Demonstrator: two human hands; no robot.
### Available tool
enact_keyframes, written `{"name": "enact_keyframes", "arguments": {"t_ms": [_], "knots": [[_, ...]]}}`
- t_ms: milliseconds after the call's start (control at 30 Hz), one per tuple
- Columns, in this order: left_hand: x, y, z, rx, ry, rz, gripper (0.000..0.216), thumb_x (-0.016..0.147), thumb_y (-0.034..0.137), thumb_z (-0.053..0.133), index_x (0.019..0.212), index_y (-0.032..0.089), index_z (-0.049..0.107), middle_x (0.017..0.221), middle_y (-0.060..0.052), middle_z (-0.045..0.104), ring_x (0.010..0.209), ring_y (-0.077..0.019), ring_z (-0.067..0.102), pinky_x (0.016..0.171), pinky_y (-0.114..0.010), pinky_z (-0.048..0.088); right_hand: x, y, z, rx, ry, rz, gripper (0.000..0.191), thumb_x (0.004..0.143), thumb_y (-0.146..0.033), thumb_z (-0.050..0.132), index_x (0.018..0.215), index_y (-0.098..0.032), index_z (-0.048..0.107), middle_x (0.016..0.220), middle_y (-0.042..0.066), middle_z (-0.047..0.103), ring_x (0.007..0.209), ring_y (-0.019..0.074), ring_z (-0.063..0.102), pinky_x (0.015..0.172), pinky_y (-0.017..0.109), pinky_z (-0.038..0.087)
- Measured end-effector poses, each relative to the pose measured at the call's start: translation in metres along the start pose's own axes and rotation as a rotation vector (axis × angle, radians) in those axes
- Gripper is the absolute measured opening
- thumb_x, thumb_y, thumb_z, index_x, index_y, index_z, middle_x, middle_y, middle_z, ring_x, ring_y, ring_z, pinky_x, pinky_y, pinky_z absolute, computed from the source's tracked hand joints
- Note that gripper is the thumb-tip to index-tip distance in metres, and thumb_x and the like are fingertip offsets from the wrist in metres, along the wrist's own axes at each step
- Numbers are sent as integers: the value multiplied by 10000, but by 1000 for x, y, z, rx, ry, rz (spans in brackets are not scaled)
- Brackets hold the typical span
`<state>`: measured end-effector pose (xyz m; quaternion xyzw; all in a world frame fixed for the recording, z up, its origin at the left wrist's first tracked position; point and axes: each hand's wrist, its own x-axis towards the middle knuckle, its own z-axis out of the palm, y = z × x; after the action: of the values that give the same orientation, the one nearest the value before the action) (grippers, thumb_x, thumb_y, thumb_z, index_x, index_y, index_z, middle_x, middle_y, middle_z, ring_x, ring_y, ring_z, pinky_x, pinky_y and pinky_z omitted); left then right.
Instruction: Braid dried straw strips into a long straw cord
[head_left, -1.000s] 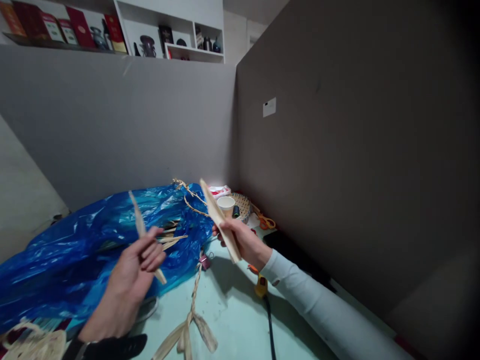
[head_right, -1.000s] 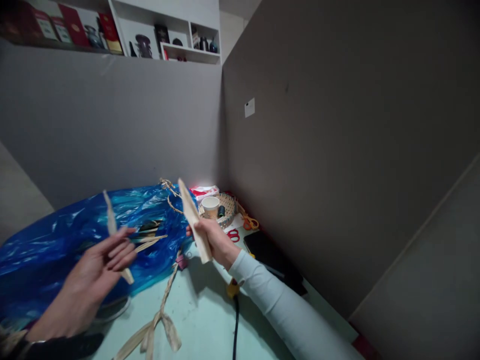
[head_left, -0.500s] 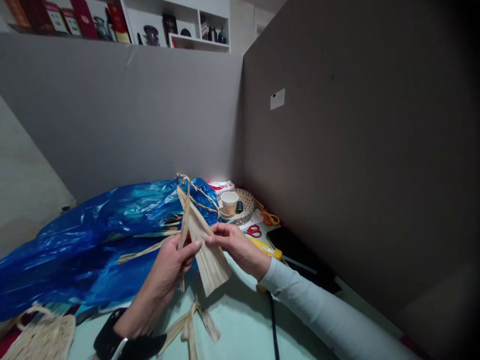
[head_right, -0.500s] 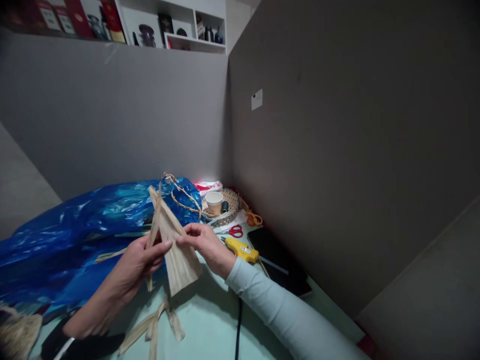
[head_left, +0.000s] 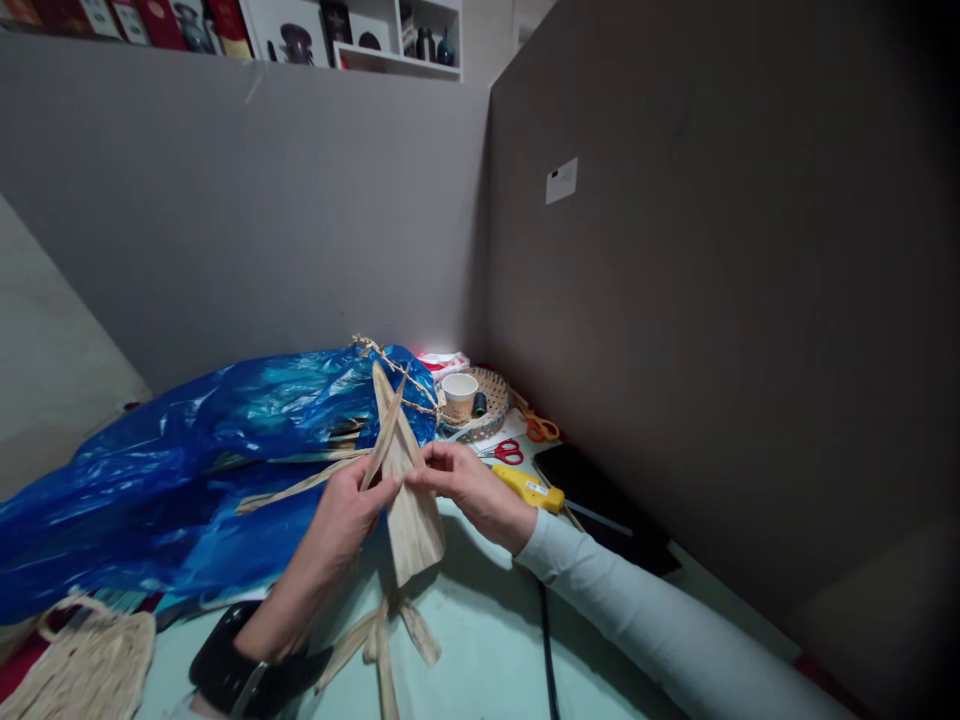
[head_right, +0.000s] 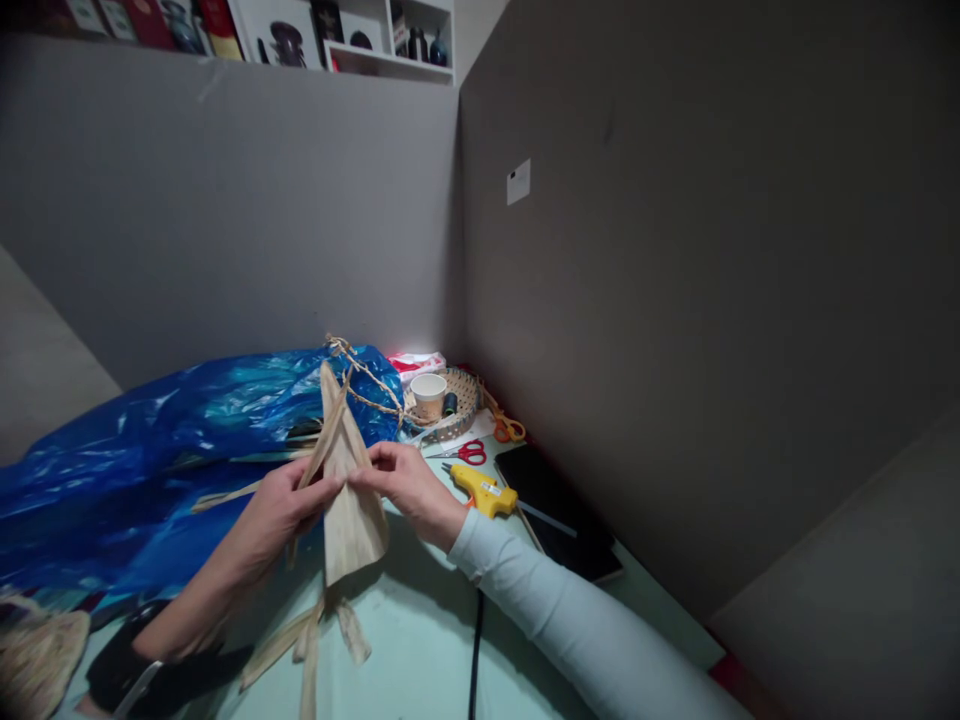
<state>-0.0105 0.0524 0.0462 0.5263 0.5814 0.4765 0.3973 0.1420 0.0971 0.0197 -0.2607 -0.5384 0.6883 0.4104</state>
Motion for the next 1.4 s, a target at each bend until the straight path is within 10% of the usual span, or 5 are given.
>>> {"name": "enact_keyframes", "arguments": {"t_ms": [433, 767, 967, 1233, 1400], "knots": [[12, -18, -5, 151, 79, 100, 113, 582, 198, 687, 694, 186, 687, 644, 28, 622, 667, -191, 535, 621, -278, 390, -5, -3, 6, -21, -83, 33, 392, 552, -341, 880, 775, -124, 642, 733, -22, 596, 701, 122, 506, 707, 257, 366], [30, -31, -52, -58, 264, -193, 344, 916, 336, 610, 1221, 179, 589, 1217, -90, 636, 987, -226, 656, 818, -436, 565, -10, -40, -18, 111, -350, 59, 309, 652, -333, 815, 791, -136, 622, 698, 1, 552, 624, 117, 487, 611, 259, 355], [32, -31, -81, -278, 350, -247, 364, 914, 334, 614, 1242, 182, 581, 1254, -96, 621, 1031, -241, 645, 850, -458, 555, -12, -69, -40, 248, -223, -110, 226, 729, -336, 746, 762, -186, 580, 660, -32, 437, 578, 97, 368, 578, 267, 305], [18, -26, -33, -478, 99, -182, 202, 919, 326, 600, 1005, 147, 638, 923, -31, 679, 763, -159, 656, 686, -340, 560, 4, -23, -18, 86, -39, 15, 293, 659, -344, 822, 810, -130, 689, 768, 18, 608, 699, 119, 497, 646, 253, 372], [-4, -6, 3, -506, -114, -163, 198, 776, 313, 693, 751, 140, 601, 523, 63, 501, 388, -42, 356, 386, -170, 265, 0, -7, -1, 59, -14, -1, 347, 589, -339, 863, 766, -142, 639, 692, -27, 590, 630, 100, 492, 604, 242, 355]]}}
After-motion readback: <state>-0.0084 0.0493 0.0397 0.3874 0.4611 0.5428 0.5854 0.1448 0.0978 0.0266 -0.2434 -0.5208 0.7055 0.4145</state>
